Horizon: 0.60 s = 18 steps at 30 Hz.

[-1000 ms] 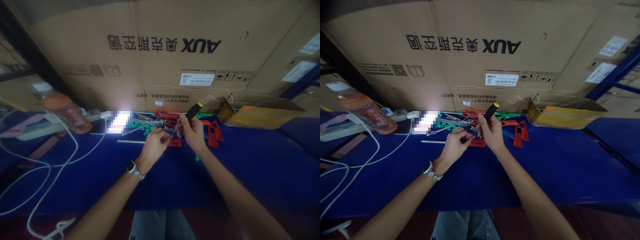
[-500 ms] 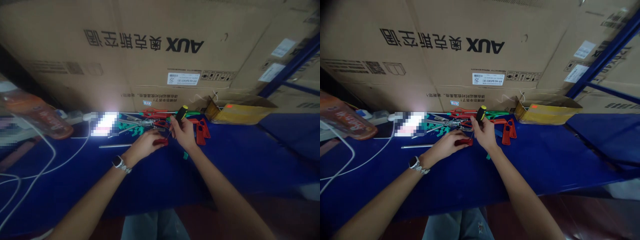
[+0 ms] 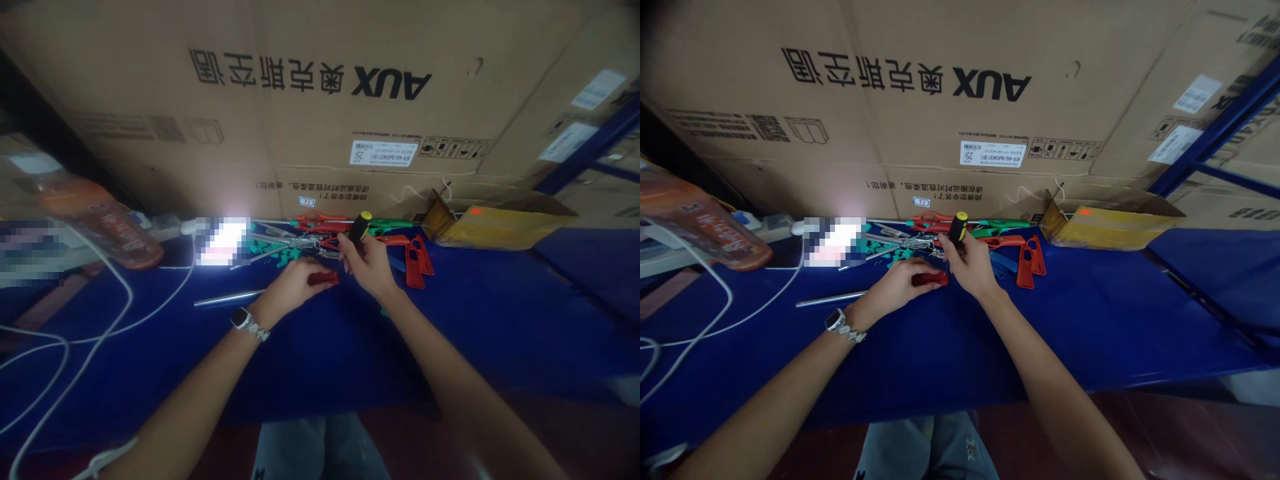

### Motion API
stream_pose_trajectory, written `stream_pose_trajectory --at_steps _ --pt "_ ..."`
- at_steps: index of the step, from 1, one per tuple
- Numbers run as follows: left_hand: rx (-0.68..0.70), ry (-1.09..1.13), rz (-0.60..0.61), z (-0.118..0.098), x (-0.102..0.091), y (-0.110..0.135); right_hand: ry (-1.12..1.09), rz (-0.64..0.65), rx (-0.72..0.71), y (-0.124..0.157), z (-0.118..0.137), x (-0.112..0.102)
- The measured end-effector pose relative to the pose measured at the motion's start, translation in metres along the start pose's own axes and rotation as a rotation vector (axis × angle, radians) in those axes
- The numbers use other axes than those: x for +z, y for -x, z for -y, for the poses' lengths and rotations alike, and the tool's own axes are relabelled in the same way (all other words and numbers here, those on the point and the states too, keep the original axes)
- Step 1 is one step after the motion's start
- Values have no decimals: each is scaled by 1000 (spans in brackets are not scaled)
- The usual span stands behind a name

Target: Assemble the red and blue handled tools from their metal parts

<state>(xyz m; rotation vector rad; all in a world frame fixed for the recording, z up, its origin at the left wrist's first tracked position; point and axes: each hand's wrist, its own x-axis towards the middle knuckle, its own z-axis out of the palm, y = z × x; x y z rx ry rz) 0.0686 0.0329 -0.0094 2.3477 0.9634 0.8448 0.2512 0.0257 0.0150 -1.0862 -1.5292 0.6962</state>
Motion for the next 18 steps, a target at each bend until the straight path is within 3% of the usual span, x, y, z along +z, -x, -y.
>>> stream_pose_trajectory --at_steps 18 --pt "19 41 5 2 1 0 89 42 -75 -2 -5 1"
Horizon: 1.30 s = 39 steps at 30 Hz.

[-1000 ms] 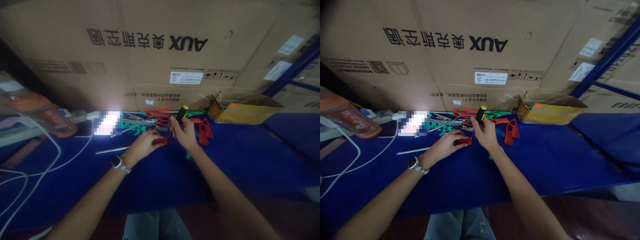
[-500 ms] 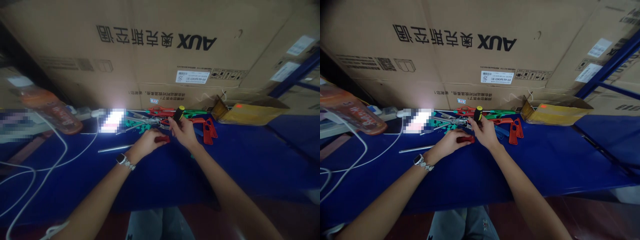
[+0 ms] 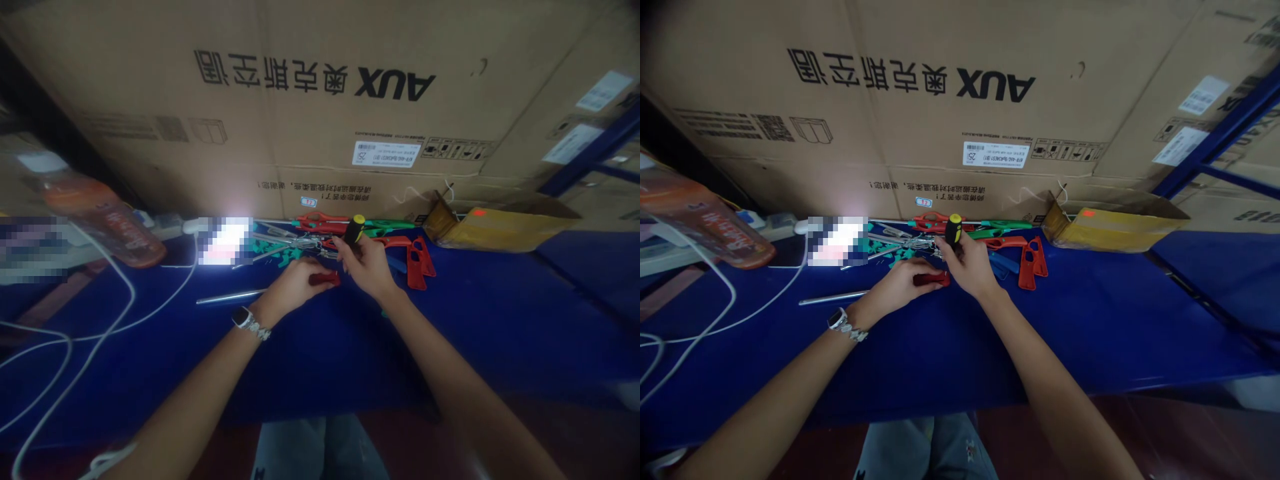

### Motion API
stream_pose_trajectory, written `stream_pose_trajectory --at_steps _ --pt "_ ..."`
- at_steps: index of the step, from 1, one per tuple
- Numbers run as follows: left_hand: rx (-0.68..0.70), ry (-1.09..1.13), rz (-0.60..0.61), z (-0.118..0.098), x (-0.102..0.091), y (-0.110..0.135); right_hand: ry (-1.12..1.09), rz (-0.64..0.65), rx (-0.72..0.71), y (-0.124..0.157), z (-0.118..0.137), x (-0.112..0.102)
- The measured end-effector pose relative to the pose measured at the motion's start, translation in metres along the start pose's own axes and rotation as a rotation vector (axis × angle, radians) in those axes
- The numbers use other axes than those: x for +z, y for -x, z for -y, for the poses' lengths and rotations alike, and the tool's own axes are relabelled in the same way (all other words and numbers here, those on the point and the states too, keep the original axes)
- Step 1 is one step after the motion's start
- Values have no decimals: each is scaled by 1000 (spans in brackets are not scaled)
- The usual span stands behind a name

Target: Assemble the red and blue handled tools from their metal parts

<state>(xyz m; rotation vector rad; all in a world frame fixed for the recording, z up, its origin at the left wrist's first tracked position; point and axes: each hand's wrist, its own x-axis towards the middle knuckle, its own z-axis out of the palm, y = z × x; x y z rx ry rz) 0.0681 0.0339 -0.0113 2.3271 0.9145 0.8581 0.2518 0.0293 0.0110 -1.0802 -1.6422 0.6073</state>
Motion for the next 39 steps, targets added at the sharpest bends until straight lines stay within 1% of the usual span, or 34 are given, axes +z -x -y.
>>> stream_pose_trajectory --at_steps 5,12,19,24,32,37,39 --pt "0 -4 10 2 0 1 17 2 5 3 1 1" --pt "1 2 0 1 0 0 -24 9 42 5 4 -2" --pt "31 -2 10 0 1 0 -45 9 58 2 2 2" --pt "40 0 7 1 2 0 -10 -8 43 2 0 1" --pt "48 -21 0 4 4 0 -5 -11 66 4 0 0" --pt "46 -39 -10 5 4 1 -98 8 126 4 -1 1" --pt "52 -44 -13 5 3 1 -183 50 167 4 -4 -1"
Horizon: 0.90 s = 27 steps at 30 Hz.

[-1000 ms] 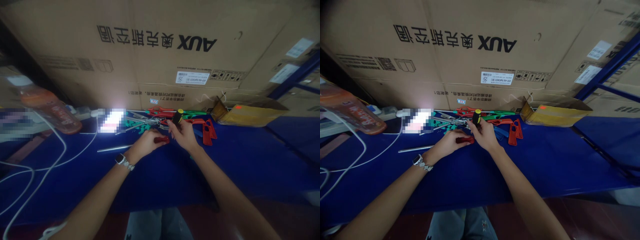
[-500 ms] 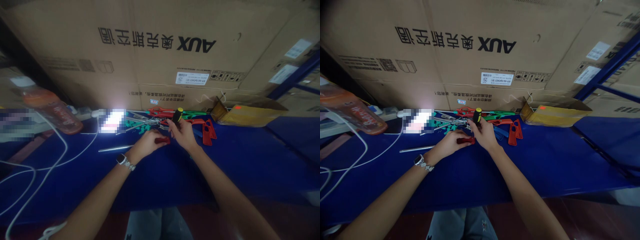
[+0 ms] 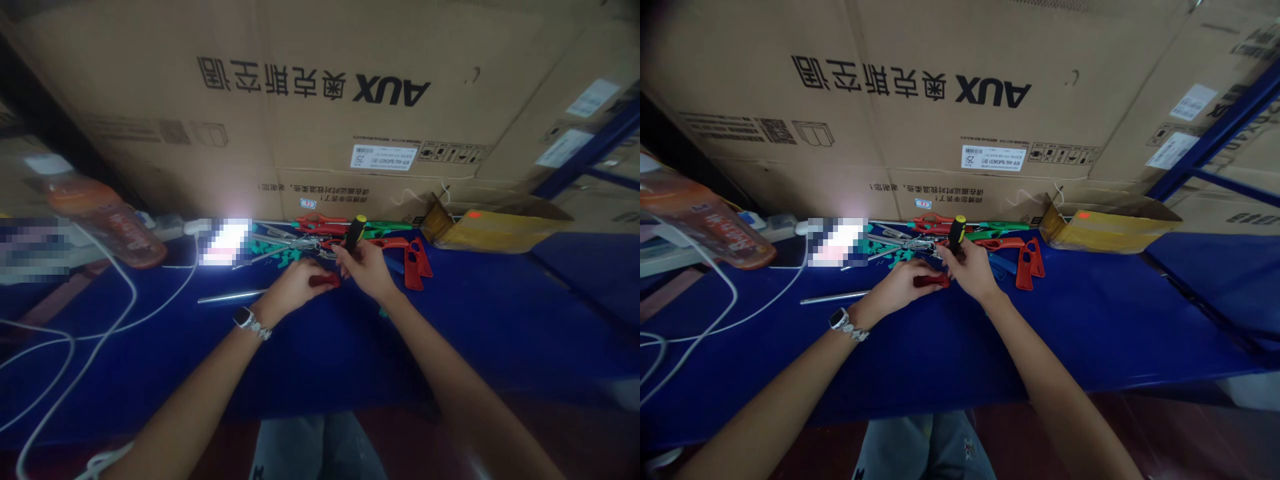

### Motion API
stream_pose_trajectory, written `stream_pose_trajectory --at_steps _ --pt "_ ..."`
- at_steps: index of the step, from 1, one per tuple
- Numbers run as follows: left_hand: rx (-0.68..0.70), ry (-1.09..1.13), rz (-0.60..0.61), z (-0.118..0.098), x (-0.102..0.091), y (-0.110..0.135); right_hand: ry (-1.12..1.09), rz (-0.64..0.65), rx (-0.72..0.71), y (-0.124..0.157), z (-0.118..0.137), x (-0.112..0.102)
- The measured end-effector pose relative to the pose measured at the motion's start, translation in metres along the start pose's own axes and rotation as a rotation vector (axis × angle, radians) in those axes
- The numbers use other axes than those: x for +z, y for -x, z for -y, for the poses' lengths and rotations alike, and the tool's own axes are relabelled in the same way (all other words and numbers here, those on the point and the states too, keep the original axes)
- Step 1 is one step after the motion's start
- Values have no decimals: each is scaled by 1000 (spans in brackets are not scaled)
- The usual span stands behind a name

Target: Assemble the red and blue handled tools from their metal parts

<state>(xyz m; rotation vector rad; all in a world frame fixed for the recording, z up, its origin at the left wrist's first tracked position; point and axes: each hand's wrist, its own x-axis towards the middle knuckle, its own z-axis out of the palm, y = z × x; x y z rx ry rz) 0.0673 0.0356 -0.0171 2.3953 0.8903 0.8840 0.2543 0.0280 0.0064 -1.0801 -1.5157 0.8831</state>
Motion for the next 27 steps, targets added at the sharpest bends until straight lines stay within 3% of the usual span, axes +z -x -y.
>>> stream_pose_trajectory --at_steps 6,14,20,27 --pt "-57 -1 -1 2 -5 2 -149 177 82 -2 -2 -13" --pt "-10 -7 -14 0 -5 2 -124 49 57 -7 -10 5" --pt "28 10 -15 0 -4 1 -164 39 14 -2 -16 7" --pt "-18 -73 27 1 -5 4 -200 104 -40 2 -5 4"
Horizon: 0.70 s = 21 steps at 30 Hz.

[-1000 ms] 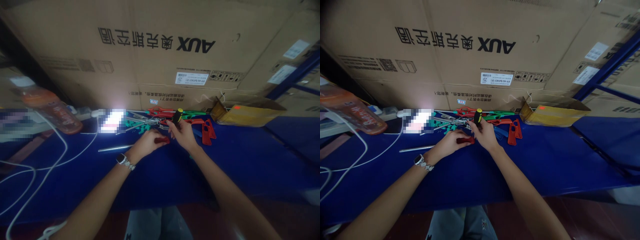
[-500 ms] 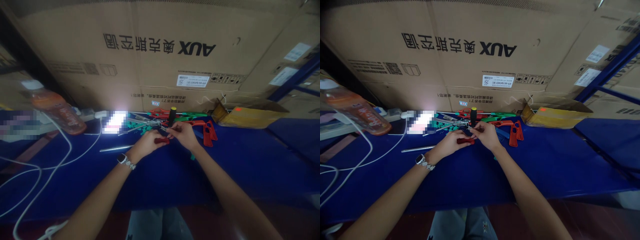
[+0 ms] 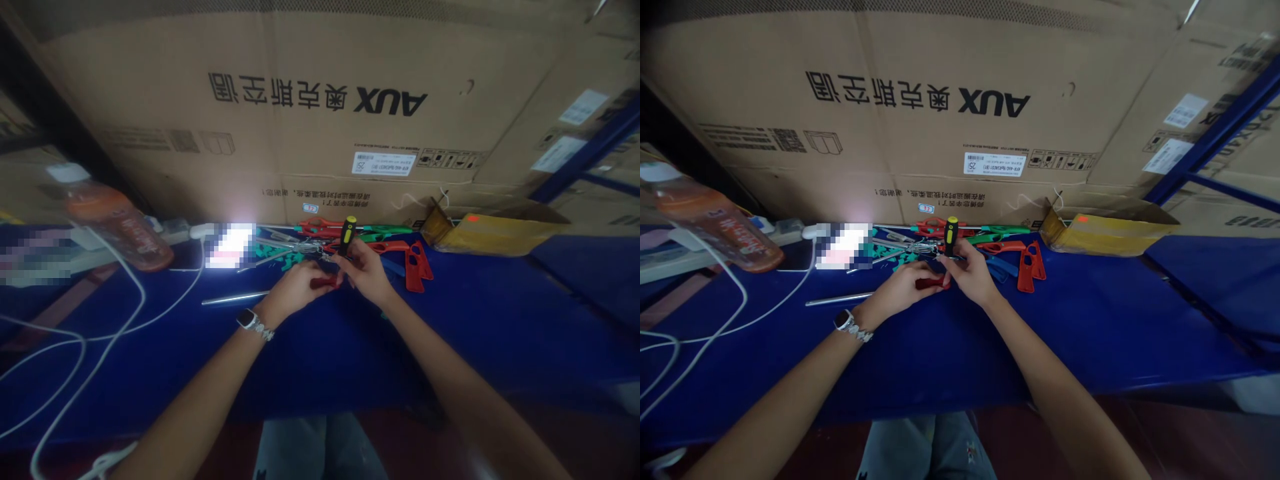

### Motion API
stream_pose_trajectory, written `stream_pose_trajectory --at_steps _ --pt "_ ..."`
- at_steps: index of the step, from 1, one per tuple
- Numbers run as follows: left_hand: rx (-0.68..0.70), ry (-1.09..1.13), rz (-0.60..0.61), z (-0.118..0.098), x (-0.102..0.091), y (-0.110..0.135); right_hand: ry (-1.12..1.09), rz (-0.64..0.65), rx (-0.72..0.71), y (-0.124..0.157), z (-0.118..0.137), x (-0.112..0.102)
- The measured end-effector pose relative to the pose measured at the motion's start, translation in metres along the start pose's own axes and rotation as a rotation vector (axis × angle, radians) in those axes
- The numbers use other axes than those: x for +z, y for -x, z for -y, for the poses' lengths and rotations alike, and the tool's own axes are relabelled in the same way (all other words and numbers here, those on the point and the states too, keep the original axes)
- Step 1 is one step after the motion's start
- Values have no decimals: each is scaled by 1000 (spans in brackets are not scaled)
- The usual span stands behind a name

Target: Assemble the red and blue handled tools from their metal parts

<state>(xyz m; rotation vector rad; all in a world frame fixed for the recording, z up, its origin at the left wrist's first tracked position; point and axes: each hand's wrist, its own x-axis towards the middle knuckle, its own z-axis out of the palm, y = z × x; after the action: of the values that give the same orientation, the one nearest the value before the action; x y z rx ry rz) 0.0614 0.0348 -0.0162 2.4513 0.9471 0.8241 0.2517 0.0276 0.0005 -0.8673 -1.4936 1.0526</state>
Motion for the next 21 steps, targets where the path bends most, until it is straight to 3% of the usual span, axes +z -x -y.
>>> stream_pose_trajectory --at_steps 8,15,21 --pt "-29 29 -4 -2 0 0 -124 106 125 3 16 -12" --pt "-10 14 17 -1 0 0 -70 -109 83 -10 8 -2" --pt "-11 -7 13 -1 1 0 -77 -80 40 -10 6 1"
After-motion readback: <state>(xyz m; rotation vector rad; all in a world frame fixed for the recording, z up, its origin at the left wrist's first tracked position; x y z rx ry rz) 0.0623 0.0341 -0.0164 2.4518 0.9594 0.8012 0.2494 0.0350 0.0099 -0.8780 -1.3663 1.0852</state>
